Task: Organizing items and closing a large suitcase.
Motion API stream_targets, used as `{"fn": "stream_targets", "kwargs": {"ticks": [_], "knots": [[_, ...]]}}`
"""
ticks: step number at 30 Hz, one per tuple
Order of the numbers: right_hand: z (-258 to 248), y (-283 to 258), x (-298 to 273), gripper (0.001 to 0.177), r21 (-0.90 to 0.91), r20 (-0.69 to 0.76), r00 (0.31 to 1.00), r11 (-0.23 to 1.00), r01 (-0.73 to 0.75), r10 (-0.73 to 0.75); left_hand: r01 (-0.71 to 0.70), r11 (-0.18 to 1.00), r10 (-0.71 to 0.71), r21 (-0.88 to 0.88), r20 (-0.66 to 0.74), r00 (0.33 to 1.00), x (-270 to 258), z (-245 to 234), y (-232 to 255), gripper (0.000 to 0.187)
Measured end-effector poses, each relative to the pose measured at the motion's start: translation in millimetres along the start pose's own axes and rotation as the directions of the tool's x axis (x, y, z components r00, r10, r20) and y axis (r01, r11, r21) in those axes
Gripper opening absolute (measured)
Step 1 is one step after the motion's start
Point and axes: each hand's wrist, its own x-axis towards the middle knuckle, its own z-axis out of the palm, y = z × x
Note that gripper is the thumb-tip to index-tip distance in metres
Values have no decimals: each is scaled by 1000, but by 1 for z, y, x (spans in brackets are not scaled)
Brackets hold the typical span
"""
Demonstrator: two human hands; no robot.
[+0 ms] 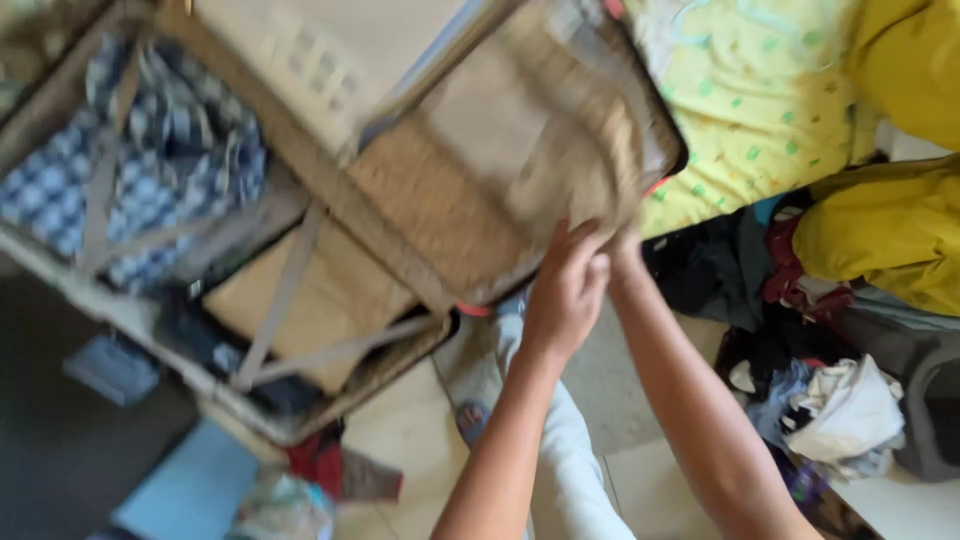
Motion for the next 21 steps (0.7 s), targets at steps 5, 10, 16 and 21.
{"fn": "stream_targets", "kwargs": {"ticks": [5,10,16,21], "knots": [[-50,64,-24,22,-137,-322,945,985,-108,59,351,933,-349,-81,48,936,-82,-18,-19,35],[22,76,-108,8,-822,169,964,511,251,-203,588,787,-579,185,-108,808,-213,-70,-89,30],[110,62,-90,10,-759,479,822,326,564,-308,543,793,-486,275,-252,837,-201,-154,-115,36],[167,25,-26,8,-711,618,751,243,660,-232,316,760,-264,567,-175,948,-103,-197,-129,64]]}}
